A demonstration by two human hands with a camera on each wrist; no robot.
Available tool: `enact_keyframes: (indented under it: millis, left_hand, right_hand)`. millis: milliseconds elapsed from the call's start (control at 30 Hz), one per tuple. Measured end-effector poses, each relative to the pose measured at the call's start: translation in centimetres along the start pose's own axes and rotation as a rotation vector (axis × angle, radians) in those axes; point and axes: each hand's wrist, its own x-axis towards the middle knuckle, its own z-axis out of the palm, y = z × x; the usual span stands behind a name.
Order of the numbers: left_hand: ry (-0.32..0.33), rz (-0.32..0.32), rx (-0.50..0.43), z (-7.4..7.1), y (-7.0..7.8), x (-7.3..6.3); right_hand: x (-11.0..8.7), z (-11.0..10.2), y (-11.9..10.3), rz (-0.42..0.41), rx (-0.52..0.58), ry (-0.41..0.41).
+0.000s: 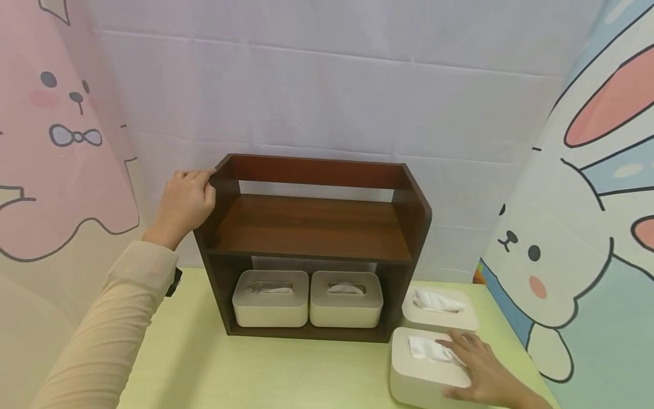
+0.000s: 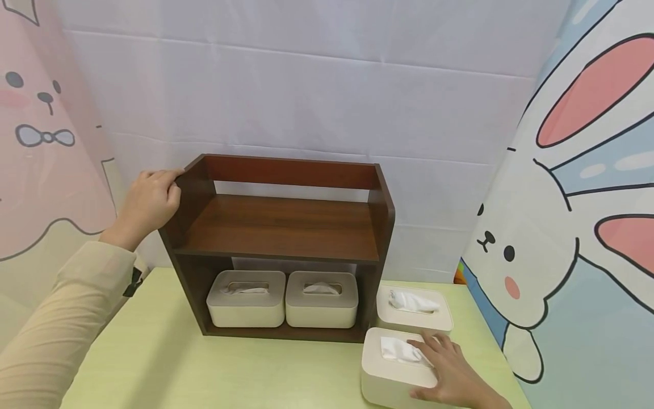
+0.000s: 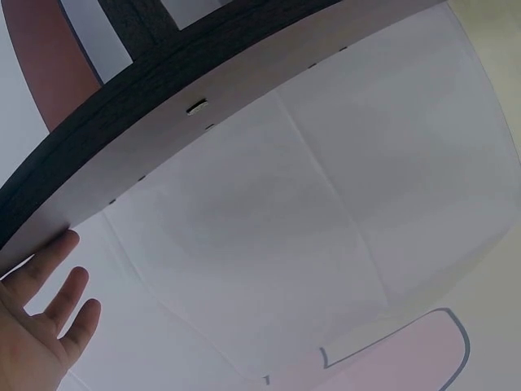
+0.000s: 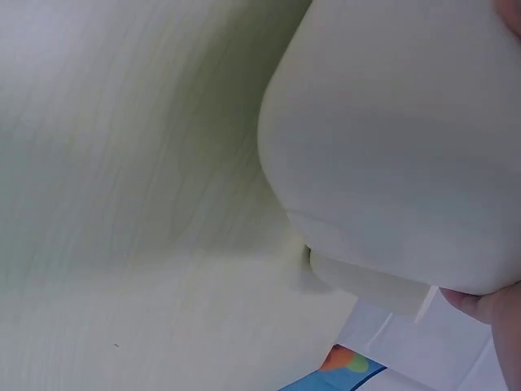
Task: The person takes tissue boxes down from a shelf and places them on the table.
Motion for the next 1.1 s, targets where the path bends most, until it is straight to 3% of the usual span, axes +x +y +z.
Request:
enact_keyframes:
  millis: [300, 533, 767, 1100]
  left_hand:
    - [0.009, 0.0, 0.0, -0.1, -0.1, -0.2]
    - [0.012, 0.004, 0.008, -0.1, -0.1, -0.2]
    - [-0.006, 0.006, 0.021, -0.1, 0.0, 0.0]
    - [0.002, 0.017, 0.014, -0.1, -0.1, 0.0]
  right_hand:
    - [-0.4, 0.2, 1.3, -0.004, 0.006, -0.041]
    - [-0.9, 0.1, 2.0, 0.05, 0.045, -0.132]
    - [-1.2, 0.0, 2.5, 0.059, 0.067, -0.158]
    - [-1.5, -0.4, 2.4, -0.006, 0.024, -0.109]
